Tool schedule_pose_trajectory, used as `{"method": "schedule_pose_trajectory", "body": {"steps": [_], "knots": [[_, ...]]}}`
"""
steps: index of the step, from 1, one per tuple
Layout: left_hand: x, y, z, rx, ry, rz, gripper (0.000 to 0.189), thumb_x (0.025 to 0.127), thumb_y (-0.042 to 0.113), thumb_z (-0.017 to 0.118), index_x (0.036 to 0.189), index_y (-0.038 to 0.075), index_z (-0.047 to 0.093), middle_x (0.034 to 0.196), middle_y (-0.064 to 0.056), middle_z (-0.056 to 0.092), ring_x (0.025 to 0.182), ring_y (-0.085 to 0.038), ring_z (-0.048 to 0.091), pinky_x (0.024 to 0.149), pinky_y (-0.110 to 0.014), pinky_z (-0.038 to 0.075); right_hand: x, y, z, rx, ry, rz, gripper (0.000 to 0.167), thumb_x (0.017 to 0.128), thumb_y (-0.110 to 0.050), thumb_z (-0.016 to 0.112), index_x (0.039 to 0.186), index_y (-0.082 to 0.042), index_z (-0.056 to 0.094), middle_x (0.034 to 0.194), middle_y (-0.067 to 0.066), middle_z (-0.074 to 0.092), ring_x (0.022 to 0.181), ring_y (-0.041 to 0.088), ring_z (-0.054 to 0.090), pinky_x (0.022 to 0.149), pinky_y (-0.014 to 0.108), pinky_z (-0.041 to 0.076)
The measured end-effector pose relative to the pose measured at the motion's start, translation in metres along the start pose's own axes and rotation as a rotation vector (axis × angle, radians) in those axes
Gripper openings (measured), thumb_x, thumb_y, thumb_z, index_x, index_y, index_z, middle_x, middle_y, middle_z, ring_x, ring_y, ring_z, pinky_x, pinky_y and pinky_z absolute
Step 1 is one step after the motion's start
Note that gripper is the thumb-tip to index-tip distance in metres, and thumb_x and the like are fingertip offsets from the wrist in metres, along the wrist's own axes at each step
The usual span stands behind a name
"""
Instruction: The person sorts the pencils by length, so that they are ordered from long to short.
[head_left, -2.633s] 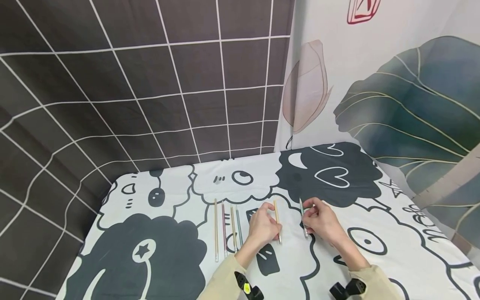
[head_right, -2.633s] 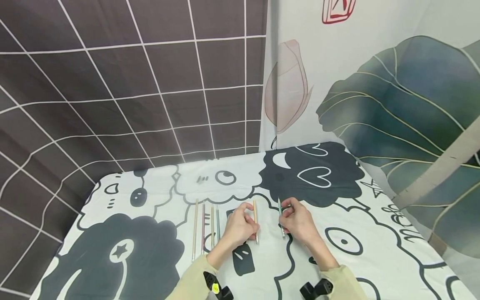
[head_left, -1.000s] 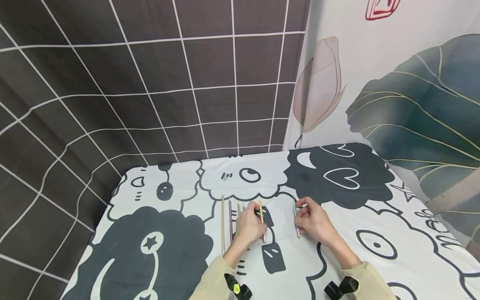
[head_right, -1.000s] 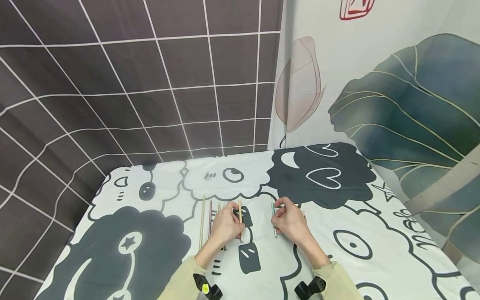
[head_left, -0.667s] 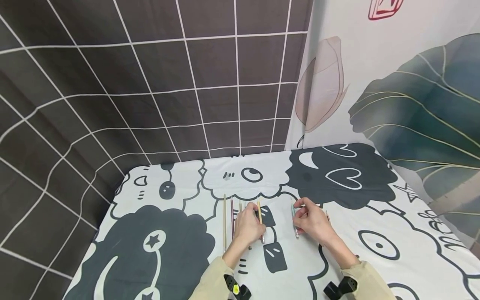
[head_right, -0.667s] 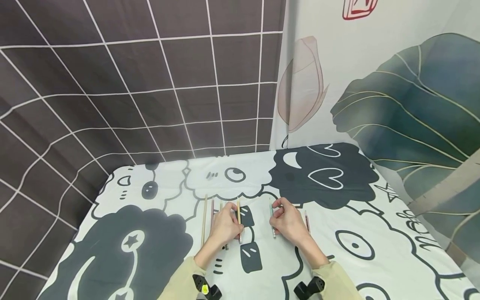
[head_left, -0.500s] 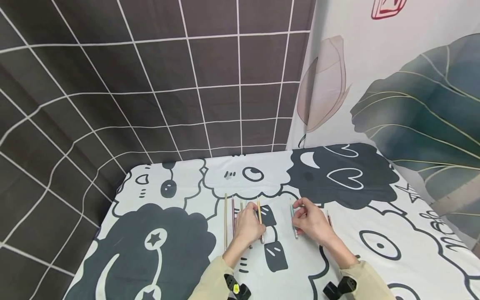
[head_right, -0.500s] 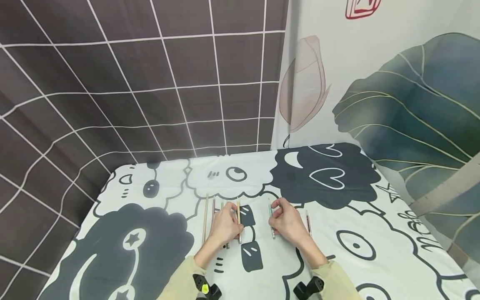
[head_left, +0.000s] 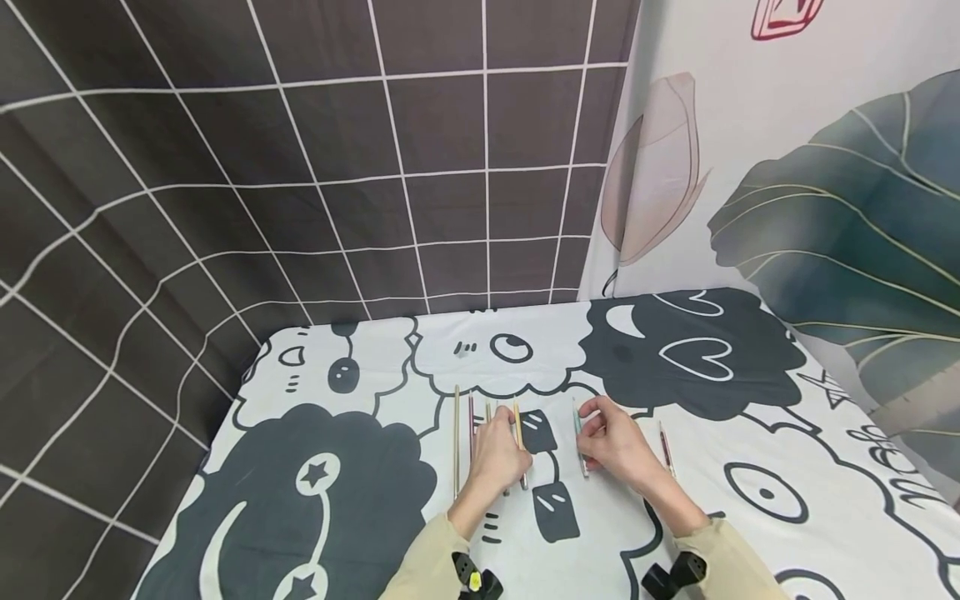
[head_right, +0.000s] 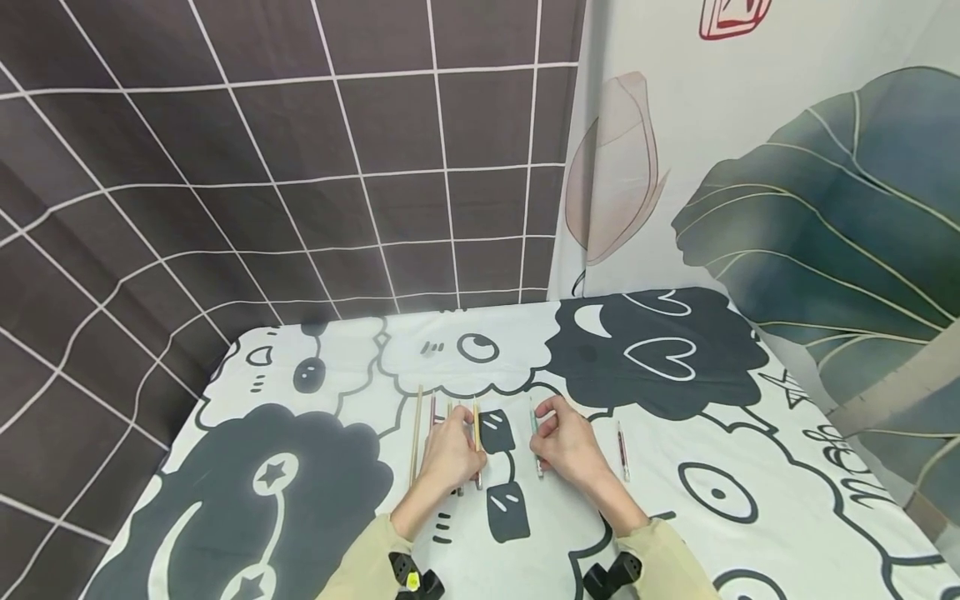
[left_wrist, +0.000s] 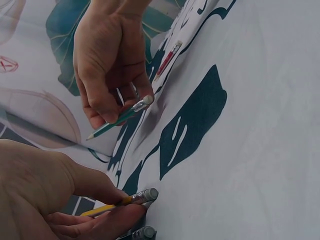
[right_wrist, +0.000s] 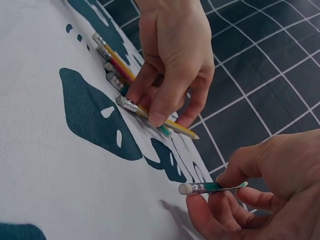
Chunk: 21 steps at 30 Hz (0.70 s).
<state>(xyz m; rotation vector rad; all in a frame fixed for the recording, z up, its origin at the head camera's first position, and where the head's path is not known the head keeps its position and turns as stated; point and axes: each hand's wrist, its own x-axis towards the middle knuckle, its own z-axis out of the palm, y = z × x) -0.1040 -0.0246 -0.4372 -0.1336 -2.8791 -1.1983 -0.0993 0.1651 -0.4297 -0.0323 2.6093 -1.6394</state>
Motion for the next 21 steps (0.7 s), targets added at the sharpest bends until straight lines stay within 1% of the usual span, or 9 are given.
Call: {"method": "schedule_pose_trajectory", "body": {"steps": [3, 9, 13, 18, 21], "knots": [[0.0, 0.0, -0.001, 0.01, 0.001, -0.001, 0.051, 0.057, -0.011, 0.072, 0.106, -0.008, 0.059, 0.063, -0.005, 0.055, 0.054, -0.018, 0.052, 0.05, -0.031, 0.046, 0.001, -0.002, 0.004, -0.012, 0.001, -0.004, 0.034, 0.074, 0.012, 0.059, 0.106, 0.002, 0.055, 0.076, 0.008, 0.057, 0.055, 0.018, 0.059, 0.049, 0.03, 0.053], [-0.001, 0.0, -0.002, -0.016, -0.024, -0.01, 0.049, 0.06, -0.014, 0.069, 0.106, -0.013, 0.057, 0.06, -0.005, 0.052, 0.048, -0.017, 0.052, 0.043, -0.027, 0.044, 0.005, -0.004, 0.013, -0.036, -0.009, -0.02, 0.034, 0.072, 0.011, 0.06, 0.105, 0.0, 0.056, 0.075, 0.006, 0.059, 0.052, 0.018, 0.062, 0.049, 0.029, 0.053], [-0.001, 0.0, -0.002, -0.01, -0.029, -0.007, 0.046, 0.059, -0.014, 0.069, 0.104, -0.012, 0.056, 0.061, -0.007, 0.052, 0.051, -0.019, 0.054, 0.044, -0.027, 0.046, 0.006, -0.006, 0.02, -0.027, -0.021, -0.021, 0.035, 0.071, 0.011, 0.061, 0.105, 0.001, 0.056, 0.073, 0.005, 0.06, 0.051, 0.019, 0.063, 0.049, 0.03, 0.053], [0.0, -0.001, -0.001, 0.016, -0.033, 0.003, 0.04, 0.058, -0.013, 0.069, 0.096, -0.009, 0.056, 0.061, -0.007, 0.052, 0.053, -0.02, 0.054, 0.043, -0.027, 0.045, 0.007, -0.007, 0.027, -0.024, -0.032, -0.011, 0.035, 0.071, 0.011, 0.061, 0.104, 0.0, 0.056, 0.072, 0.004, 0.06, 0.05, 0.02, 0.062, 0.049, 0.03, 0.052], [0.0, 0.0, 0.0, 0.036, -0.035, 0.005, 0.04, 0.058, -0.013, 0.07, 0.095, -0.009, 0.056, 0.06, -0.007, 0.051, 0.052, -0.02, 0.054, 0.043, -0.028, 0.045, 0.007, -0.008, 0.03, -0.033, -0.03, -0.01, 0.034, 0.072, 0.011, 0.062, 0.103, 0.0, 0.056, 0.071, 0.004, 0.06, 0.049, 0.02, 0.062, 0.049, 0.03, 0.051]]}}
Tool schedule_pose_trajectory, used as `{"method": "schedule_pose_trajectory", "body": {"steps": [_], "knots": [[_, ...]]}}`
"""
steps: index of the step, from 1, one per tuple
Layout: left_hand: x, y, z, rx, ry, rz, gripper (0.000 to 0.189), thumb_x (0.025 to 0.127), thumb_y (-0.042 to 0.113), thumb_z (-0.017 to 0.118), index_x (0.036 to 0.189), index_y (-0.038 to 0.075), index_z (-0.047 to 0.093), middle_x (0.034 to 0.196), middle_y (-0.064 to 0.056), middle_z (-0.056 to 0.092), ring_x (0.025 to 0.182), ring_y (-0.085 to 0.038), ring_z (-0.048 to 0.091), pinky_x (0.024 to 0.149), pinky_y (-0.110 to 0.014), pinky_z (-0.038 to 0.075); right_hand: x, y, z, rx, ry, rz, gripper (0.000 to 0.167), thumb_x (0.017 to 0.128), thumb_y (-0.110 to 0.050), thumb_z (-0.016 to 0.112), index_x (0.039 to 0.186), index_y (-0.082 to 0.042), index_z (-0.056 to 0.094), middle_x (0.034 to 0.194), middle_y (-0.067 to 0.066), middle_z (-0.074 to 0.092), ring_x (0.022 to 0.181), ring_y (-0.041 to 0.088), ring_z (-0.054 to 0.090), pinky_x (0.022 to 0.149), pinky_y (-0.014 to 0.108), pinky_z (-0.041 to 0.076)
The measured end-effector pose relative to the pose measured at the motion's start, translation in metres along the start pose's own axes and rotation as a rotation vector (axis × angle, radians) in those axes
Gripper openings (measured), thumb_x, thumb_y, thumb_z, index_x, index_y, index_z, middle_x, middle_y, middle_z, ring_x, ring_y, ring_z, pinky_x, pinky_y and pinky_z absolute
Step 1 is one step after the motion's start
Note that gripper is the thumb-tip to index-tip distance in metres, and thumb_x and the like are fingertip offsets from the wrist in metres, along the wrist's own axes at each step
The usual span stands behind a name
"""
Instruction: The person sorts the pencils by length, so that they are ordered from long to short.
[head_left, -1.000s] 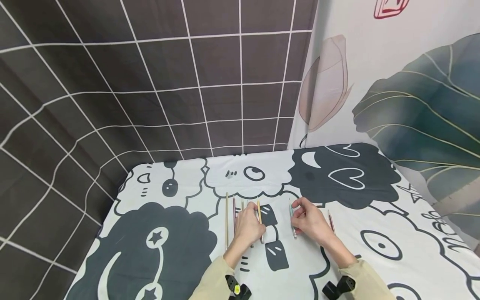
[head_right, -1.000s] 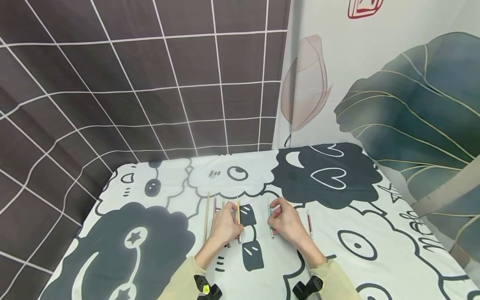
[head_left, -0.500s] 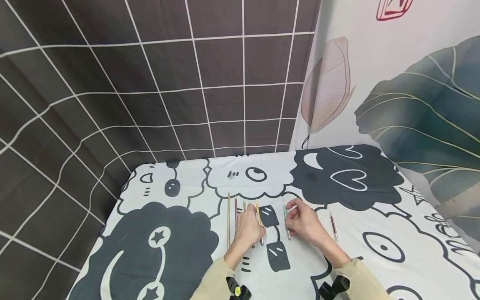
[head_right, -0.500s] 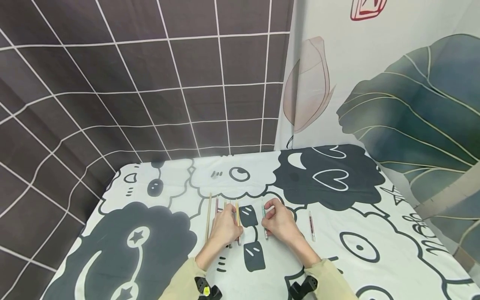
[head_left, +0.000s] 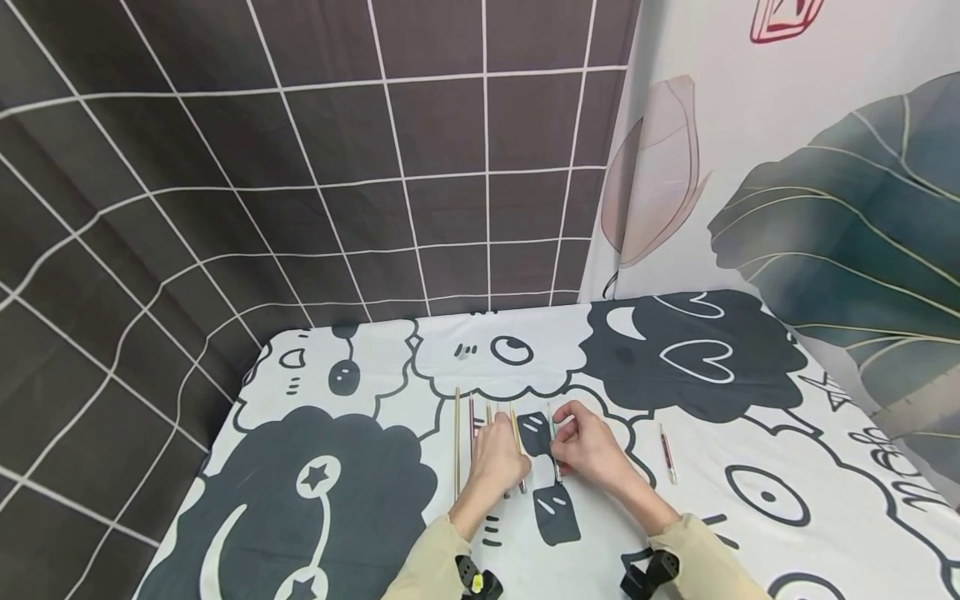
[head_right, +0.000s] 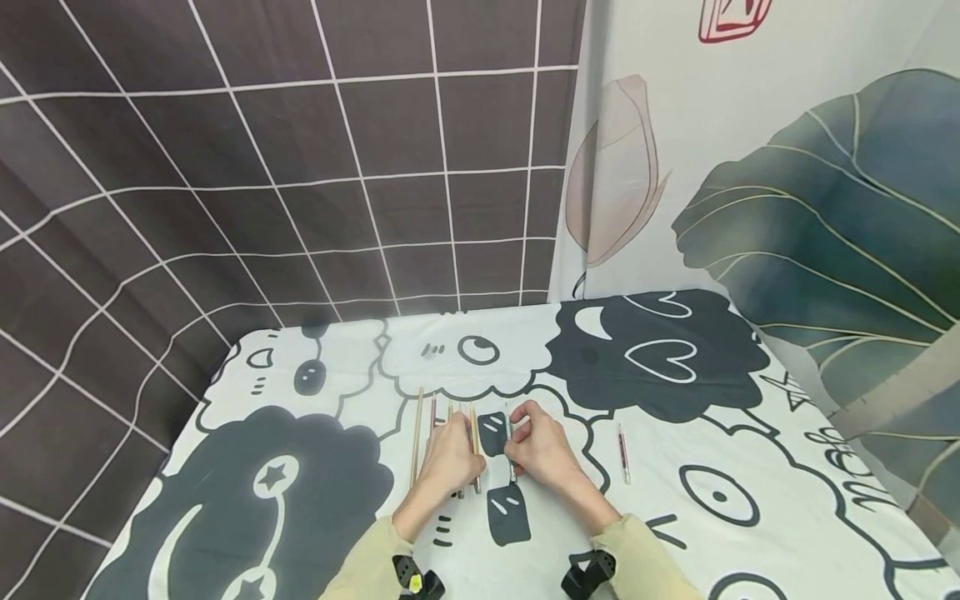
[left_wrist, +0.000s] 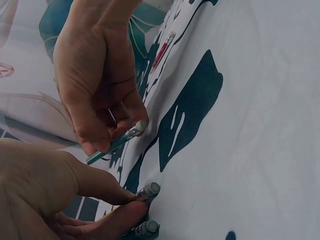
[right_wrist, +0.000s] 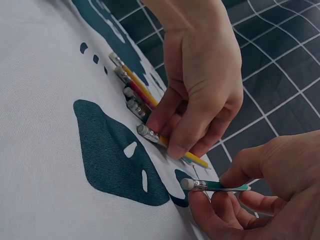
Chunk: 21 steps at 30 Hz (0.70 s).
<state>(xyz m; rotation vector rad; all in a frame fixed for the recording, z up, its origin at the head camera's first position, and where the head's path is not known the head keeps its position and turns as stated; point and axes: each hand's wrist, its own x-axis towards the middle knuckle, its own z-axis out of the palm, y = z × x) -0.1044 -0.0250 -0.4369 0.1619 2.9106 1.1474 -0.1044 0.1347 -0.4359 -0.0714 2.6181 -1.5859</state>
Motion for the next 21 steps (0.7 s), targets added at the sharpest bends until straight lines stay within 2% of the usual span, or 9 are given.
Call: {"method": "schedule_pose_trajectory", "body": {"steps": [8, 21], "knots": [[0.0006, 0.0032, 0.0015, 0.088, 0.002, -0.006, 0.043, 0.056, -0.009, 0.073, 0.096, -0.01, 0.057, 0.065, -0.01, 0.053, 0.058, -0.024, 0.057, 0.05, -0.034, 0.049, -0.001, -0.0004, -0.0001, 0.007, 0.006, -0.003, 0.034, 0.07, 0.011, 0.062, 0.103, 0.0, 0.056, 0.071, 0.004, 0.059, 0.049, 0.021, 0.062, 0.048, 0.03, 0.051], [0.0009, 0.0045, 0.0022, 0.123, -0.013, 0.018, 0.036, 0.058, -0.01, 0.071, 0.091, -0.009, 0.059, 0.064, -0.009, 0.051, 0.054, -0.022, 0.054, 0.047, -0.031, 0.047, -0.0003, -0.0014, -0.0001, 0.01, 0.006, -0.008, 0.034, 0.07, 0.011, 0.061, 0.102, 0.0, 0.057, 0.072, 0.005, 0.06, 0.047, 0.019, 0.061, 0.048, 0.029, 0.051]]}}
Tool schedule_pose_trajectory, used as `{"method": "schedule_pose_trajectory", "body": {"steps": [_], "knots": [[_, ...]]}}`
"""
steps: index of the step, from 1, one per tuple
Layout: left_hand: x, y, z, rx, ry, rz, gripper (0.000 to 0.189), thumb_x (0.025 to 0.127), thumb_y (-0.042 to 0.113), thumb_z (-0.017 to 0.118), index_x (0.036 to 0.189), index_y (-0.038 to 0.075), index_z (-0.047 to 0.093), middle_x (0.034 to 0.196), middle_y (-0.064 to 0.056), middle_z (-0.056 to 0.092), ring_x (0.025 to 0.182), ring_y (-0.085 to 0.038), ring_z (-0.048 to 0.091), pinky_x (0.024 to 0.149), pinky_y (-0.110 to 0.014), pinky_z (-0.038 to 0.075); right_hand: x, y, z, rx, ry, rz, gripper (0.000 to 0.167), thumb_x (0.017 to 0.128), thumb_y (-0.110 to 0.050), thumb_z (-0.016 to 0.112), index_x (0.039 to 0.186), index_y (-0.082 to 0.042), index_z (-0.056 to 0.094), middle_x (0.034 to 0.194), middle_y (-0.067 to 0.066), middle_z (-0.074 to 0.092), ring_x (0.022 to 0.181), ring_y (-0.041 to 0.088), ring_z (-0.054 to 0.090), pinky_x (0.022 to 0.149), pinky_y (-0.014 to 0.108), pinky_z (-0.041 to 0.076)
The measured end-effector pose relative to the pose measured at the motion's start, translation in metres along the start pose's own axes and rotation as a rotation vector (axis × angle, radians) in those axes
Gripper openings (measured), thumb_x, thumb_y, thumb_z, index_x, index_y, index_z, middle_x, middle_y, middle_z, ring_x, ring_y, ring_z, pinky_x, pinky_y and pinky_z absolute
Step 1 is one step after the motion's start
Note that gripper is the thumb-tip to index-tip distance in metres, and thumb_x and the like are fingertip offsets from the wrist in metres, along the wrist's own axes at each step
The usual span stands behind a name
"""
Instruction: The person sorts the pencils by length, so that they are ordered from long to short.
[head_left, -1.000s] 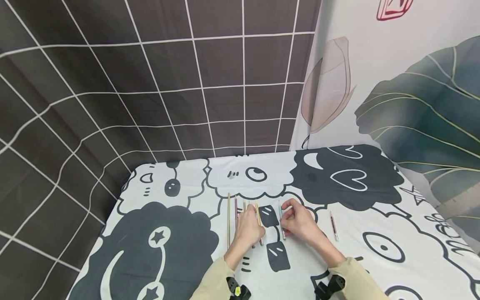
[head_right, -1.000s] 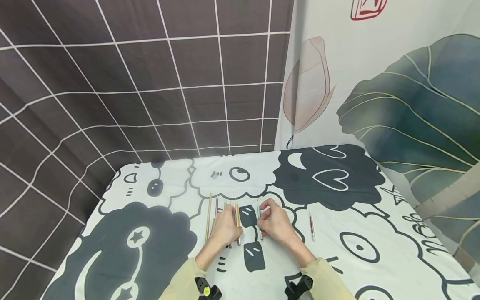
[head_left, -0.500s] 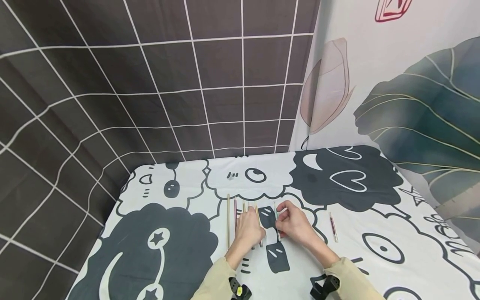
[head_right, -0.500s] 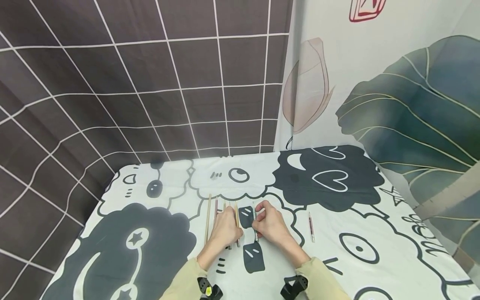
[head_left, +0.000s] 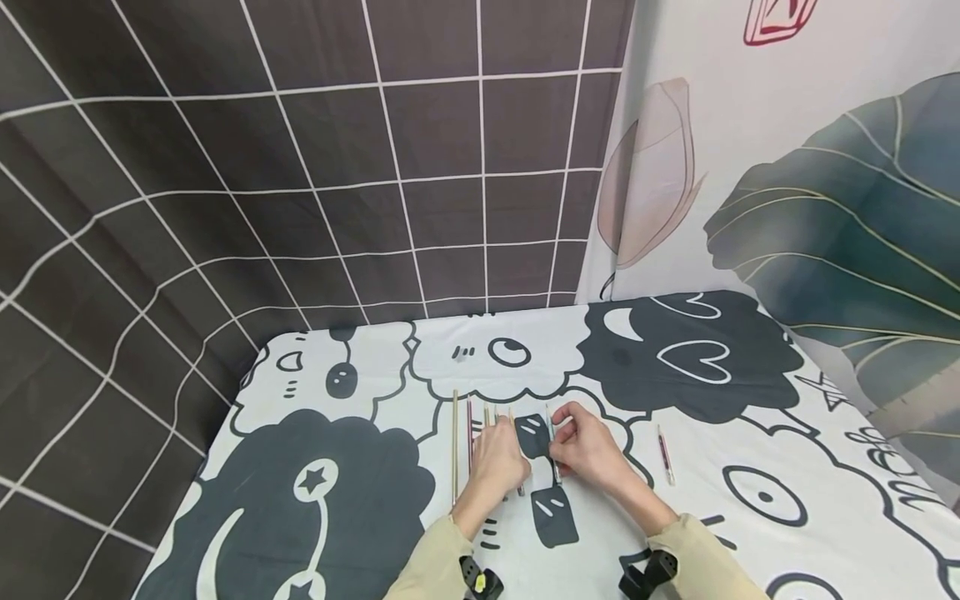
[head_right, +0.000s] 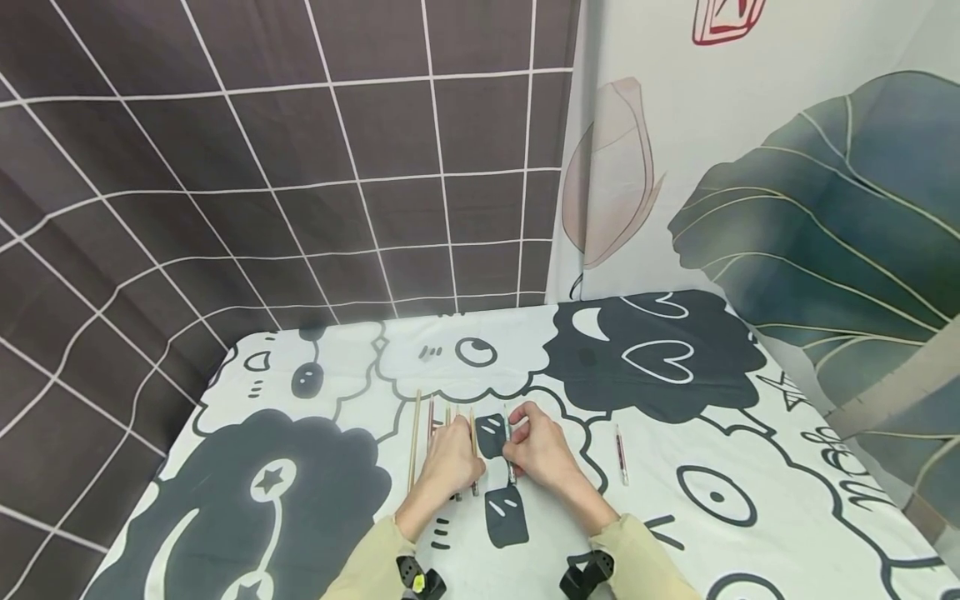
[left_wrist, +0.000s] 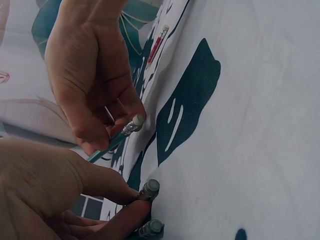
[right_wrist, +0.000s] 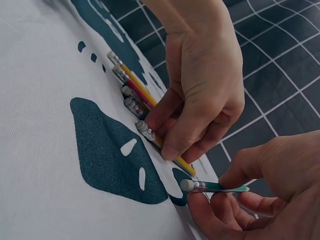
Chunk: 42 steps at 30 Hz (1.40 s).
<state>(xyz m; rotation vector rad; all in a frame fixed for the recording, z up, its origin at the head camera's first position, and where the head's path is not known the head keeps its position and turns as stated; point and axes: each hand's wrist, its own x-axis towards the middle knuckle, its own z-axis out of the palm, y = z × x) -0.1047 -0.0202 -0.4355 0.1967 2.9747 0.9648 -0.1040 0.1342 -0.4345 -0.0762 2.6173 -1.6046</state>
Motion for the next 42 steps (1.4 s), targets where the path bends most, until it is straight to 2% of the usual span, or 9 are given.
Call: {"method": "schedule_pose_trajectory", "body": {"steps": [8, 23, 33, 42], "knots": [[0.0, -0.002, -0.001, 0.036, 0.018, 0.025, 0.033, 0.057, -0.01, 0.072, 0.087, -0.005, 0.059, 0.065, -0.01, 0.055, 0.059, -0.024, 0.057, 0.053, -0.036, 0.049, 0.005, -0.001, 0.007, -0.014, -0.017, -0.006, 0.033, 0.07, 0.012, 0.062, 0.1, 0.001, 0.057, 0.07, 0.004, 0.059, 0.047, 0.019, 0.061, 0.047, 0.03, 0.052], [0.0, -0.001, -0.003, -0.011, 0.0, 0.018, 0.032, 0.058, -0.012, 0.07, 0.087, -0.005, 0.059, 0.061, -0.007, 0.051, 0.054, -0.02, 0.053, 0.046, -0.03, 0.044, 0.009, -0.002, 0.016, -0.006, -0.045, 0.005, 0.032, 0.068, 0.013, 0.061, 0.098, 0.002, 0.057, 0.067, 0.005, 0.059, 0.044, 0.019, 0.062, 0.046, 0.031, 0.053], [0.0, 0.0, -0.003, 0.009, 0.008, 0.038, 0.029, 0.063, -0.013, 0.068, 0.091, -0.008, 0.06, 0.06, -0.008, 0.053, 0.052, -0.019, 0.053, 0.044, -0.029, 0.042, 0.011, -0.003, 0.019, -0.034, -0.048, -0.003, 0.029, 0.069, 0.012, 0.063, 0.095, 0.001, 0.057, 0.067, 0.004, 0.059, 0.043, 0.017, 0.061, 0.045, 0.029, 0.051], [-0.002, -0.002, -0.001, -0.016, 0.006, 0.034, 0.032, 0.061, -0.015, 0.067, 0.092, -0.01, 0.06, 0.059, -0.008, 0.051, 0.048, -0.017, 0.051, 0.04, -0.026, 0.039, 0.01, -0.006, 0.023, -0.042, -0.07, 0.02, 0.028, 0.069, 0.014, 0.062, 0.095, 0.003, 0.058, 0.068, 0.007, 0.058, 0.044, 0.017, 0.06, 0.044, 0.032, 0.053]]}}
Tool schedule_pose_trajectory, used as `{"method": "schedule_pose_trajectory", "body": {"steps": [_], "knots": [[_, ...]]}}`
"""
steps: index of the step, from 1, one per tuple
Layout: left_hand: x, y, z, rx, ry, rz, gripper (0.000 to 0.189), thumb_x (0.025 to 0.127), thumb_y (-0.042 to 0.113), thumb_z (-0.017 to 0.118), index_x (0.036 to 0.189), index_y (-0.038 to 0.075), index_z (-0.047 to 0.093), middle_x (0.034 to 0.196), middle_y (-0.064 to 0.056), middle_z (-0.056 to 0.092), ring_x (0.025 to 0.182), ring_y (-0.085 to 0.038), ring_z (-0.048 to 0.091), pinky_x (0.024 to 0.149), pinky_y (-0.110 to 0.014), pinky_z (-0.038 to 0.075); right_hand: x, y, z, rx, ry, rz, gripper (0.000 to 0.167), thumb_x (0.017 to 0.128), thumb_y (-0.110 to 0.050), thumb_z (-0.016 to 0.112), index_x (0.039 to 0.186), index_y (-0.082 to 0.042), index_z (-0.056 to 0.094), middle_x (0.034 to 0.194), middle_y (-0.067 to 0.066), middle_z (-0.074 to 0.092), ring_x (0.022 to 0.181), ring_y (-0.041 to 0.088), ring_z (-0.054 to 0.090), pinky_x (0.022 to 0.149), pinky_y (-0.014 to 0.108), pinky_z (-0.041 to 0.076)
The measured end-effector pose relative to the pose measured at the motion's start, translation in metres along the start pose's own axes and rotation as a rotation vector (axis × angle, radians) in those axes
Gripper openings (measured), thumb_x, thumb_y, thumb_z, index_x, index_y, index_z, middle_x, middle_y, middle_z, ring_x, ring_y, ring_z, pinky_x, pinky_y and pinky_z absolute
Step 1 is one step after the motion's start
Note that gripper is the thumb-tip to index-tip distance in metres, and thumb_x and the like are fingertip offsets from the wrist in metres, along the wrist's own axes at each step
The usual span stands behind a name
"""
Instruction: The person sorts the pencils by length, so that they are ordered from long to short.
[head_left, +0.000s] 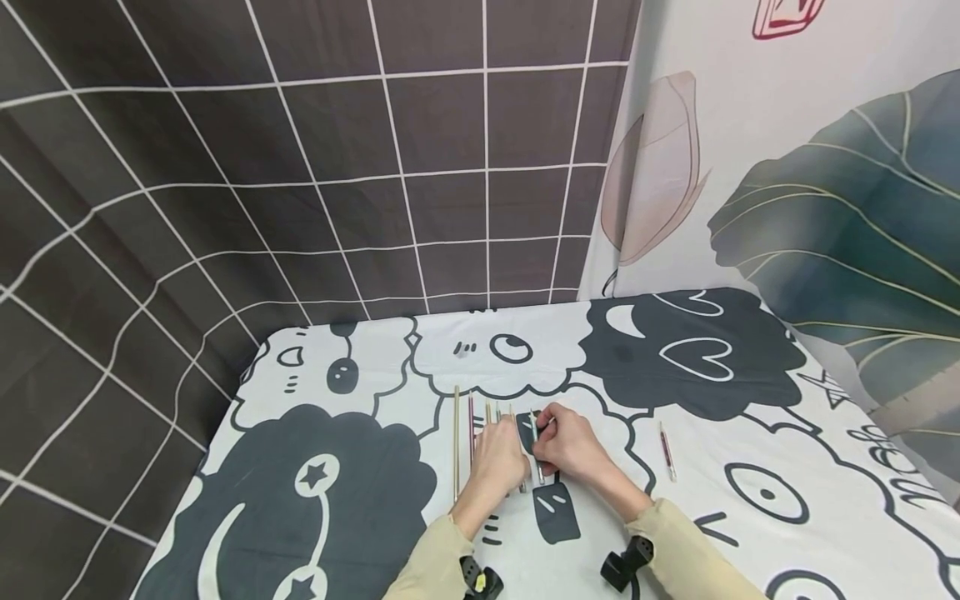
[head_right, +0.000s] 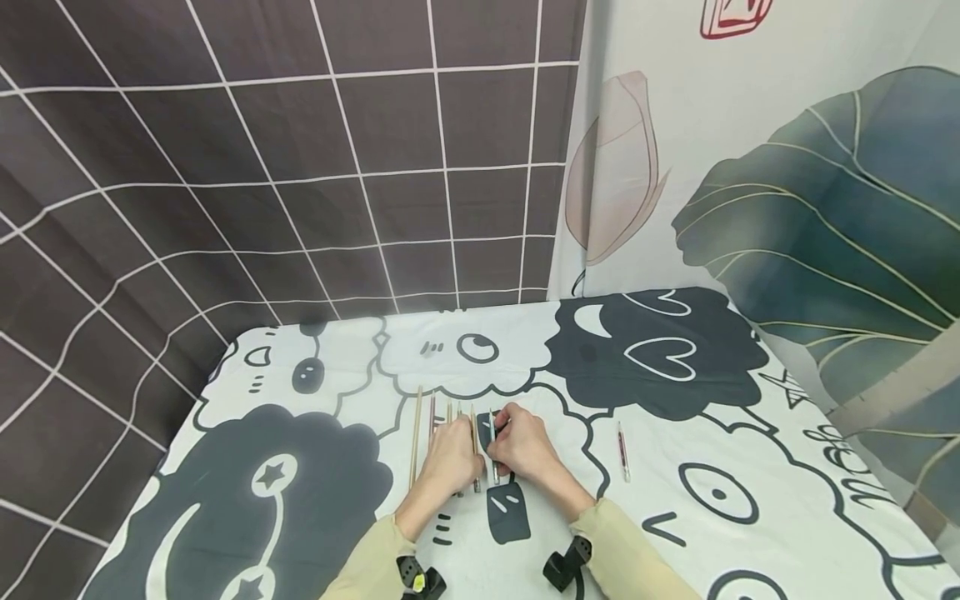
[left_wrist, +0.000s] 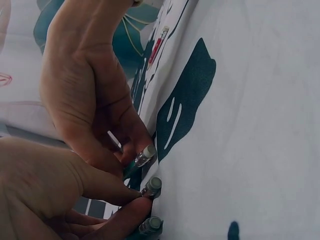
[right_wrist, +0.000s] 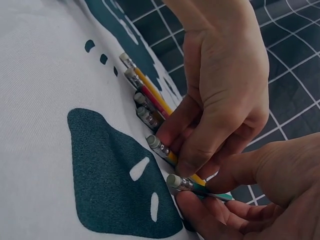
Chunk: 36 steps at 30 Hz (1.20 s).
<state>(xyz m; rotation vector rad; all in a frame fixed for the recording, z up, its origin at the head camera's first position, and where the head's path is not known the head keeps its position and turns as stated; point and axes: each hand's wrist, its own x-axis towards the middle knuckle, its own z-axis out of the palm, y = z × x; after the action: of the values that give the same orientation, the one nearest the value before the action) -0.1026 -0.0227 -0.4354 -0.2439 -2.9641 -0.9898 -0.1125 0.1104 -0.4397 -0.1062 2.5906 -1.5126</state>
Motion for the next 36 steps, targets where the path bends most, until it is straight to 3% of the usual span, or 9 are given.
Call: {"method": "schedule_pose_trajectory", "body": {"steps": [16, 36], "knots": [[-0.0001, -0.001, 0.0003, 0.026, 0.022, 0.032, 0.025, 0.062, -0.014, 0.067, 0.084, -0.006, 0.058, 0.06, -0.009, 0.052, 0.052, -0.019, 0.051, 0.043, -0.029, 0.041, 0.0017, -0.0009, 0.0022, -0.056, -0.013, -0.017, 0.023, 0.071, 0.012, 0.064, 0.091, 0.002, 0.059, 0.064, 0.004, 0.058, 0.042, 0.014, 0.058, 0.043, 0.029, 0.05], [-0.0008, -0.0032, 0.0008, -0.008, 0.027, 0.055, 0.023, 0.063, -0.015, 0.062, 0.084, -0.007, 0.06, 0.059, -0.01, 0.054, 0.047, -0.016, 0.049, 0.038, -0.026, 0.037, 0.0071, 0.001, 0.0056, -0.13, -0.027, -0.043, 0.017, 0.072, 0.013, 0.065, 0.087, 0.005, 0.063, 0.058, 0.002, 0.058, 0.039, 0.013, 0.058, 0.043, 0.027, 0.049]]}}
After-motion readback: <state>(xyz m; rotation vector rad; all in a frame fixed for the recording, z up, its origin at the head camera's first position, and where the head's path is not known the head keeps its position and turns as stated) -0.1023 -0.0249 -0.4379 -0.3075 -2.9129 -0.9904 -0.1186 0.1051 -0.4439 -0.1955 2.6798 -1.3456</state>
